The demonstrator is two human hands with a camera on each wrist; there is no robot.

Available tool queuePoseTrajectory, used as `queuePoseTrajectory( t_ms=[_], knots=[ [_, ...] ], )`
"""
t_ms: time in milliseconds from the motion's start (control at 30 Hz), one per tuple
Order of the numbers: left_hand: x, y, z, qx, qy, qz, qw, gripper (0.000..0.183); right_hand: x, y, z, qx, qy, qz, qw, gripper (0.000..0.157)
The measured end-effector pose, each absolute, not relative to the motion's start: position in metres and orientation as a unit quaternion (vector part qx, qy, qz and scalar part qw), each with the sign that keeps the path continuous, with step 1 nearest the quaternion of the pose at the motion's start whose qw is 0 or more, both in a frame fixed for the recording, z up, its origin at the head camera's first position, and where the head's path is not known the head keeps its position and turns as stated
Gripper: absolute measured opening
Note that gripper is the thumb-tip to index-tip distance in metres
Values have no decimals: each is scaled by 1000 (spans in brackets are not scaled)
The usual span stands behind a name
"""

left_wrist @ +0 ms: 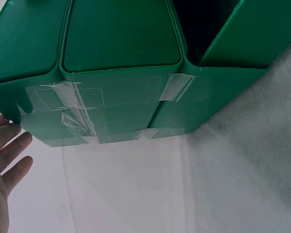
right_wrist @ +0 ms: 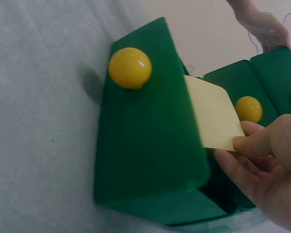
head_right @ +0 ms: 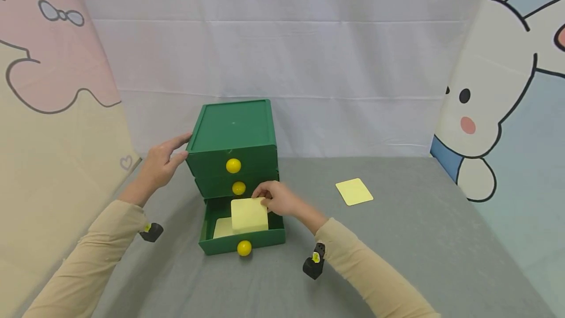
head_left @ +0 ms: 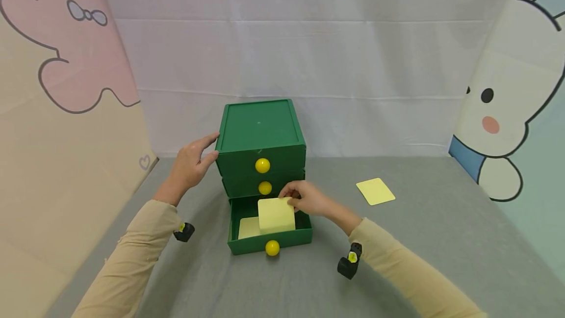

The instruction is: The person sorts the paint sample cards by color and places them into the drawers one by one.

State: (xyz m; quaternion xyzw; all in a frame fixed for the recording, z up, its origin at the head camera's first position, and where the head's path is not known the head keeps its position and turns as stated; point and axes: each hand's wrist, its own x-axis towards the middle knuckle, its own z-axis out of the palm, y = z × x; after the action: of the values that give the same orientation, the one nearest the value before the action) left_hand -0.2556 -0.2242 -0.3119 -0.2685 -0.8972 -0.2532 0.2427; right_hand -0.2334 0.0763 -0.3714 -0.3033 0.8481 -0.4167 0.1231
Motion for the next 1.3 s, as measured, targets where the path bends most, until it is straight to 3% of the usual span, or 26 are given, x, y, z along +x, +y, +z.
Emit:
queuePoseTrajectory(
  t_ms=[667,1033,1300],
  knots=[
    [-254,-223,-313,-270,-892,-268,245,45,-230,51,-404,-320,846,-401,149,20],
    [-256,-222,-315,-272,-887,-270,258,44,-229,46,-408,-339,873,-340,84,24],
    [-257,-223,-316,-276,-884,-270,265,44,-229,46,-410,-344,876,-332,71,22]
  ],
)
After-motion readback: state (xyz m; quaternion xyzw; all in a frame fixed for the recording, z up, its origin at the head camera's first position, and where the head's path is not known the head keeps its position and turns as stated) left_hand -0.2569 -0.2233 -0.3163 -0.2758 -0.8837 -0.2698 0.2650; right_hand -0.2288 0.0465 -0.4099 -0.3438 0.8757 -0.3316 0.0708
